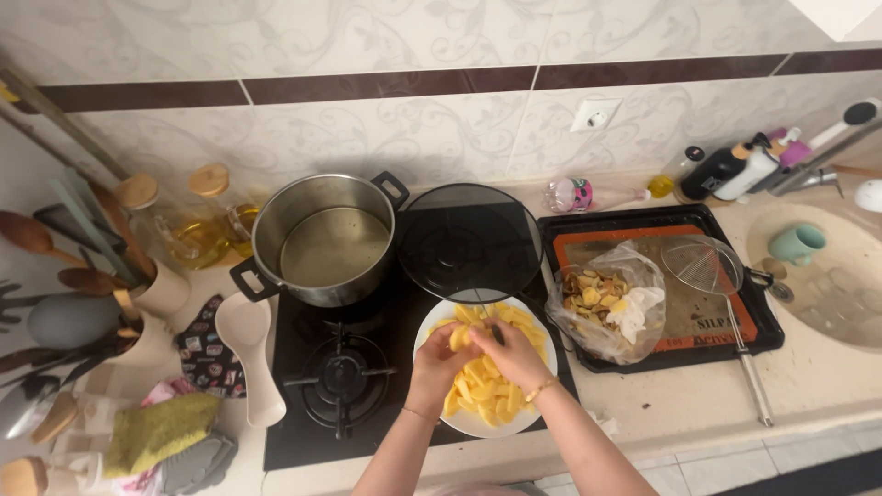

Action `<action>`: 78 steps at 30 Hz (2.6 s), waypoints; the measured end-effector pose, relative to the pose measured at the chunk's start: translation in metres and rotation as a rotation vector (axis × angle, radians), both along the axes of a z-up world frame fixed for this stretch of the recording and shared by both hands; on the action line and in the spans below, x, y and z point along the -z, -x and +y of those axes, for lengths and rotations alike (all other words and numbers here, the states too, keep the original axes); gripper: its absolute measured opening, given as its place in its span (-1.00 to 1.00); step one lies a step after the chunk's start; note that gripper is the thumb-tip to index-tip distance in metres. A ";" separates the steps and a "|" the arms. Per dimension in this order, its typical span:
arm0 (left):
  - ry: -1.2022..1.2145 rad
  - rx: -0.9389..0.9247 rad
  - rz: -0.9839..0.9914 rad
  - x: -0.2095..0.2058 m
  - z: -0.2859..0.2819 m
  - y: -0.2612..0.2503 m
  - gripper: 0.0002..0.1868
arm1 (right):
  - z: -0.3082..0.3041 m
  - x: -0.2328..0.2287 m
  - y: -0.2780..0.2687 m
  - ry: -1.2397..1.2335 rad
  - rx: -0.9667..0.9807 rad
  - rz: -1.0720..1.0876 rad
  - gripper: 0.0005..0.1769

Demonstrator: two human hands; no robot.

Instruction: The person trims and cuts peeled potato pieces with a small knife over a plate, dropping cut pieces onto the plate. They then carry the plate to the stove and transfer the potato pieces by hand into a pot of water, leaving a few pieces on the plate.

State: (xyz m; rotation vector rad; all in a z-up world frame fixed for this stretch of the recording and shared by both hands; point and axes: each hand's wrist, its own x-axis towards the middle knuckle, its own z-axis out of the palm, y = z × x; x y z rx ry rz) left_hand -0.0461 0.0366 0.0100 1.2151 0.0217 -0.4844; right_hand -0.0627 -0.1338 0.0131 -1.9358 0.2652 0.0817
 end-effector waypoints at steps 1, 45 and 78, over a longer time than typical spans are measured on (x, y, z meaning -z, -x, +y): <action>0.001 0.010 0.001 0.007 0.001 -0.004 -0.51 | -0.004 0.002 -0.005 0.001 0.010 0.001 -0.32; 0.229 -0.169 0.321 0.029 -0.027 0.050 -0.55 | -0.058 0.031 0.022 0.187 -0.539 -0.154 -0.30; 0.207 -0.279 0.257 0.023 -0.050 0.071 -0.52 | -0.055 0.033 0.054 0.223 -0.395 -0.231 -0.31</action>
